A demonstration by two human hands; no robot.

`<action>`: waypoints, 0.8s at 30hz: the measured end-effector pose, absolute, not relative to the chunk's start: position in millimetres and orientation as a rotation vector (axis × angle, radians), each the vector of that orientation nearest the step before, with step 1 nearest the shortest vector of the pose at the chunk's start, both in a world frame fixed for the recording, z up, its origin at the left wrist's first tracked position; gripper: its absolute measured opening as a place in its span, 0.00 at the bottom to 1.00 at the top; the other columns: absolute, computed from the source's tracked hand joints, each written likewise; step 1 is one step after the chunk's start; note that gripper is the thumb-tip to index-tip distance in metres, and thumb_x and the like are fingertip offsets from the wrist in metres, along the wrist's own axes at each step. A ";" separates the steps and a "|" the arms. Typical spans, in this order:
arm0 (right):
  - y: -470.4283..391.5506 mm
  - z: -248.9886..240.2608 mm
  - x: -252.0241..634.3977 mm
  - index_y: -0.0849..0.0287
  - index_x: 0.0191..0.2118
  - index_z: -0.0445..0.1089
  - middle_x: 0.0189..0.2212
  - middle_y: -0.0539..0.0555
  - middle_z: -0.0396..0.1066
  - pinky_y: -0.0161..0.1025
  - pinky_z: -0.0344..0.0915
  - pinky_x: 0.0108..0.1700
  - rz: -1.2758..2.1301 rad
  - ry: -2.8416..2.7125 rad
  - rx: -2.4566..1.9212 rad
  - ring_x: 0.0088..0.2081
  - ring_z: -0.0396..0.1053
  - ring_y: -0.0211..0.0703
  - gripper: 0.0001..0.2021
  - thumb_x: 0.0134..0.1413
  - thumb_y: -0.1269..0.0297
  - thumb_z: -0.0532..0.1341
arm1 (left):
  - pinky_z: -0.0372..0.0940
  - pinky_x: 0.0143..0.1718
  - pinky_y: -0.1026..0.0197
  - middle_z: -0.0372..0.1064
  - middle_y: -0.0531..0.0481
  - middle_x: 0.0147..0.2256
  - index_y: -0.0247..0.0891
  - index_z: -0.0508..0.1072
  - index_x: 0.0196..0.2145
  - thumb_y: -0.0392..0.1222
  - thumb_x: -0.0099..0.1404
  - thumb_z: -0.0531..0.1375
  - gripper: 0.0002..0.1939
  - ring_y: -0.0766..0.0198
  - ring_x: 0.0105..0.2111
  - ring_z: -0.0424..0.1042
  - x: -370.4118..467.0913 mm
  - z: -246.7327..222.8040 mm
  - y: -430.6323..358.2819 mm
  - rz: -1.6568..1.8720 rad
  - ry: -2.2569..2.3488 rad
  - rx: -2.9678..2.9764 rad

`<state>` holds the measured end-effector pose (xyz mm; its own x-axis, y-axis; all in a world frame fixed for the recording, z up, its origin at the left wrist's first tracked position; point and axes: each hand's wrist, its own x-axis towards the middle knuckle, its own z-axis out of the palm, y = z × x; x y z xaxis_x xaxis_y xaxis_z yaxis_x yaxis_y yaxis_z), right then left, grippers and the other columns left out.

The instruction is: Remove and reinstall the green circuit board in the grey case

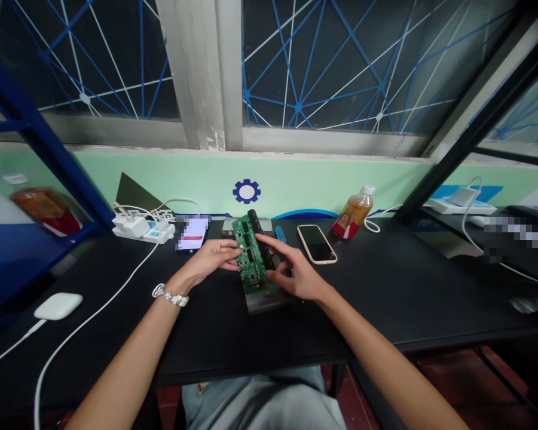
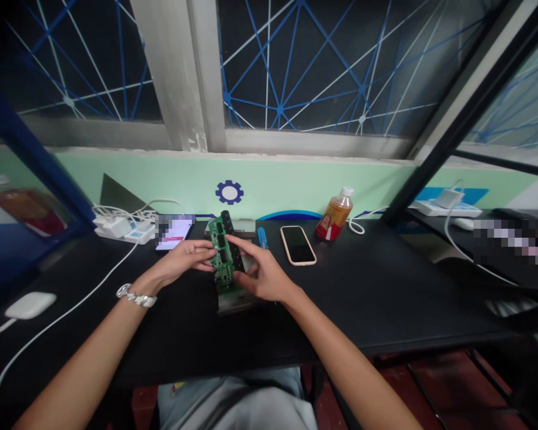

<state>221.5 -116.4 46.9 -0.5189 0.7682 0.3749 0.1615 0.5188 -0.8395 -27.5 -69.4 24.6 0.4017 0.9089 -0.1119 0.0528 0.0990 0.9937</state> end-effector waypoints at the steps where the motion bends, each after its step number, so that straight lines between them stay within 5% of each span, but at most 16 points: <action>1: -119.6 48.5 219.2 0.49 0.70 0.54 0.65 0.59 0.57 0.31 0.70 0.31 0.964 -2.006 -0.727 0.54 0.66 0.52 0.38 0.55 0.70 0.63 | 0.74 0.45 0.54 0.77 0.47 0.36 0.33 0.77 0.46 0.49 0.58 0.70 0.21 0.64 0.33 0.78 -26.1 23.6 -68.9 0.816 0.958 1.324; 6: -129.9 51.6 205.9 0.44 0.71 0.49 0.70 0.59 0.46 0.33 0.74 0.30 0.958 -2.027 -0.643 0.59 0.62 0.58 0.46 0.50 0.63 0.71 | 0.74 0.43 0.55 0.78 0.43 0.42 0.35 0.77 0.51 0.49 0.61 0.69 0.23 0.59 0.39 0.78 -19.3 22.7 -69.0 0.871 0.898 1.365; 11: -122.2 44.2 207.9 0.42 0.73 0.41 0.67 0.60 0.51 0.32 0.74 0.30 1.055 -1.862 -0.752 0.51 0.69 0.49 0.46 0.56 0.62 0.67 | 0.75 0.40 0.55 0.77 0.45 0.40 0.35 0.78 0.49 0.48 0.60 0.69 0.22 0.60 0.38 0.77 -23.9 26.6 -69.4 0.930 0.925 1.348; 18: -92.1 25.7 223.4 0.50 0.74 0.31 0.69 0.64 0.52 0.48 0.66 0.59 1.300 -1.633 -0.828 0.60 0.66 0.49 0.46 0.61 0.66 0.62 | 0.72 0.28 0.65 0.74 0.48 0.35 0.35 0.78 0.43 0.44 0.56 0.72 0.18 0.67 0.30 0.72 -25.3 36.4 -73.9 1.029 0.914 1.258; 21: -89.6 15.6 215.8 0.56 0.74 0.35 0.70 0.65 0.49 0.48 0.61 0.63 1.349 -1.605 -0.811 0.64 0.61 0.49 0.43 0.61 0.66 0.61 | 0.71 0.30 0.64 0.73 0.49 0.35 0.35 0.76 0.43 0.45 0.57 0.71 0.18 0.66 0.32 0.72 -10.3 37.3 -78.9 1.056 0.863 1.231; 24: -90.6 8.2 206.4 0.51 0.74 0.37 0.70 0.63 0.50 0.47 0.66 0.58 1.404 -1.609 -0.743 0.57 0.70 0.46 0.43 0.60 0.67 0.61 | 0.72 0.42 0.59 0.73 0.45 0.41 0.36 0.74 0.45 0.47 0.57 0.71 0.21 0.59 0.43 0.73 7.0 35.0 -83.0 1.148 0.894 1.269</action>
<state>206.4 -90.6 8.2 -0.4602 0.8615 0.2146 -0.0963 0.1918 -0.9767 7.0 -83.0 35.0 0.2322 0.9680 0.0948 -0.1450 -0.0620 0.9875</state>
